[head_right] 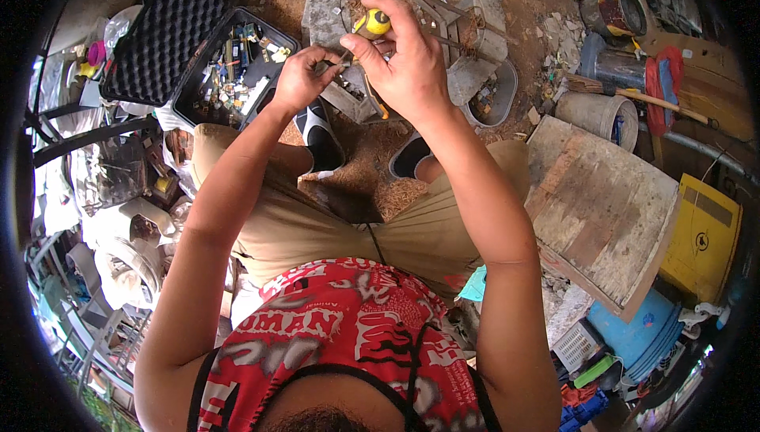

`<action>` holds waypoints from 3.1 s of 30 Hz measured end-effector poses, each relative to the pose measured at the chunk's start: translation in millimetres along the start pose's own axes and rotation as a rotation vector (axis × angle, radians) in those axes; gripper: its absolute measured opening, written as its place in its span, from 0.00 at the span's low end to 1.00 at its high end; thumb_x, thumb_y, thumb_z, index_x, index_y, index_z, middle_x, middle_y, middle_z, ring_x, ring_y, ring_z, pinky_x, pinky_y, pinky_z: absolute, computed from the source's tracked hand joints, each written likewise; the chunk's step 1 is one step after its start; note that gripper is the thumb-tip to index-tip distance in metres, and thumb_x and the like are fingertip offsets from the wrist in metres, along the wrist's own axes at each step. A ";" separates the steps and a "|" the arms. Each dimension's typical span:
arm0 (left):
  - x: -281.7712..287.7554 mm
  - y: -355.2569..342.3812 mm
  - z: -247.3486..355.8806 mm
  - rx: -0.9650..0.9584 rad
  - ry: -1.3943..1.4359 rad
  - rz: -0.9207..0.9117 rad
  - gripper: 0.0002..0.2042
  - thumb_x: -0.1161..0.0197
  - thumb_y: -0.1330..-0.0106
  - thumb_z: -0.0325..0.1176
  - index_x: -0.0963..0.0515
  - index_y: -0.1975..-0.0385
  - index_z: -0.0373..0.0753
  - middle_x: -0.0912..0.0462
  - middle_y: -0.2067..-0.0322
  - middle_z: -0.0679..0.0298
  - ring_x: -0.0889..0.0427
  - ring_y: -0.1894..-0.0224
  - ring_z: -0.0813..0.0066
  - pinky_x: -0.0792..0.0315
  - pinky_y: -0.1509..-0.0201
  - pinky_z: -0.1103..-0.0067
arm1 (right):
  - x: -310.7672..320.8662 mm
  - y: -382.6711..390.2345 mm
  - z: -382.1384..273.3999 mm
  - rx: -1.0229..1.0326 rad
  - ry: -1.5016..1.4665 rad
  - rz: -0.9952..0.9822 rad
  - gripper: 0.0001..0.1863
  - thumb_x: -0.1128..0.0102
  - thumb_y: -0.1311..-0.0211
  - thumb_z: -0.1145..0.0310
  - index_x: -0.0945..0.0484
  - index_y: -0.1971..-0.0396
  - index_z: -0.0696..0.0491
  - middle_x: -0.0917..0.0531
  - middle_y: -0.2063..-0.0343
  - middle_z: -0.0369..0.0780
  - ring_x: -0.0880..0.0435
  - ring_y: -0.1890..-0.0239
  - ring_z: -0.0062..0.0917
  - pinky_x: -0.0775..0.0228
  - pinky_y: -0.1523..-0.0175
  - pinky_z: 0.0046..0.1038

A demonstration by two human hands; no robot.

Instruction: The person uses a small screwdriver and pliers to manipulate and disassemble components on a green circuit board while sitting in a cluttered workspace.

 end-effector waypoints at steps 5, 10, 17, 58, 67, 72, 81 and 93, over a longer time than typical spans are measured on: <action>-0.9 1.7 0.2 -0.015 -0.009 -0.006 0.07 0.31 0.46 0.30 0.17 0.68 0.41 0.17 0.66 0.58 0.18 0.62 0.57 0.24 0.56 0.71 | -7.1 1.4 0.3 0.024 0.050 -0.028 0.24 0.29 0.45 0.62 0.27 0.49 0.49 0.18 0.72 0.41 0.14 0.74 0.27 0.23 0.69 0.27; -3.0 1.6 -2.7 0.028 -0.009 -0.015 0.07 0.31 0.46 0.31 0.17 0.67 0.41 0.17 0.66 0.57 0.18 0.61 0.57 0.25 0.55 0.71 | -8.6 0.5 2.6 0.014 0.063 -0.031 0.24 0.29 0.45 0.62 0.27 0.49 0.49 0.18 0.71 0.42 0.14 0.74 0.27 0.23 0.69 0.27; -2.6 0.6 -1.7 0.023 -0.025 -0.015 0.07 0.31 0.45 0.32 0.17 0.67 0.41 0.17 0.66 0.57 0.18 0.61 0.56 0.25 0.55 0.70 | -10.8 -3.3 5.0 -0.034 0.047 -0.098 0.23 0.31 0.44 0.66 0.27 0.48 0.49 0.17 0.66 0.43 0.14 0.70 0.31 0.22 0.66 0.29; -2.0 -6.4 7.3 -0.036 0.003 -0.033 0.09 0.29 0.45 0.36 0.19 0.73 0.38 0.19 0.71 0.57 0.19 0.68 0.55 0.26 0.63 0.69 | -30.7 -16.9 -34.0 0.221 0.196 -0.288 0.39 0.39 0.39 0.71 0.47 0.30 0.46 0.25 0.45 0.46 0.22 0.47 0.35 0.26 0.47 0.35; -7.7 -7.3 1.8 0.000 0.033 -0.061 0.08 0.30 0.43 0.31 0.21 0.73 0.35 0.19 0.72 0.57 0.19 0.67 0.58 0.26 0.61 0.71 | 7.0 57.8 58.4 -0.262 0.603 -0.238 0.47 0.44 0.39 0.40 0.51 0.31 0.56 0.32 0.44 0.59 0.28 0.43 0.51 0.33 0.40 0.45; -4.3 -7.4 6.1 0.017 0.029 -0.052 0.08 0.29 0.44 0.33 0.21 0.74 0.36 0.19 0.72 0.57 0.19 0.67 0.58 0.27 0.61 0.71 | -24.5 97.9 92.8 -0.403 0.808 -0.459 0.42 0.39 0.46 0.43 0.38 0.41 0.60 0.31 0.47 0.56 0.31 0.43 0.51 0.32 0.43 0.44; -5.7 -8.2 -2.0 0.021 0.022 -0.030 0.09 0.29 0.44 0.33 0.21 0.74 0.35 0.19 0.72 0.57 0.19 0.68 0.60 0.27 0.62 0.72 | 40.6 80.2 96.7 -0.837 -0.260 -0.119 0.18 0.55 0.32 0.62 0.36 0.47 0.54 0.19 0.72 0.41 0.20 0.69 0.22 0.28 0.64 0.26; -4.7 -2.2 1.9 0.014 0.027 -0.026 0.10 0.29 0.44 0.35 0.21 0.74 0.35 0.19 0.72 0.56 0.20 0.68 0.57 0.28 0.63 0.70 | 79.6 30.1 -52.5 -0.165 0.097 -0.113 0.15 0.43 0.33 0.56 0.31 0.60 0.53 0.22 0.68 0.39 0.25 0.69 0.23 0.31 0.65 0.29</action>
Point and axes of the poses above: each hand's wrist, its own y-axis away from the middle knuckle, its own x-axis out of the back of the hand, z = x × y, the point moved 9 cm from there along -y, towards the middle knuckle
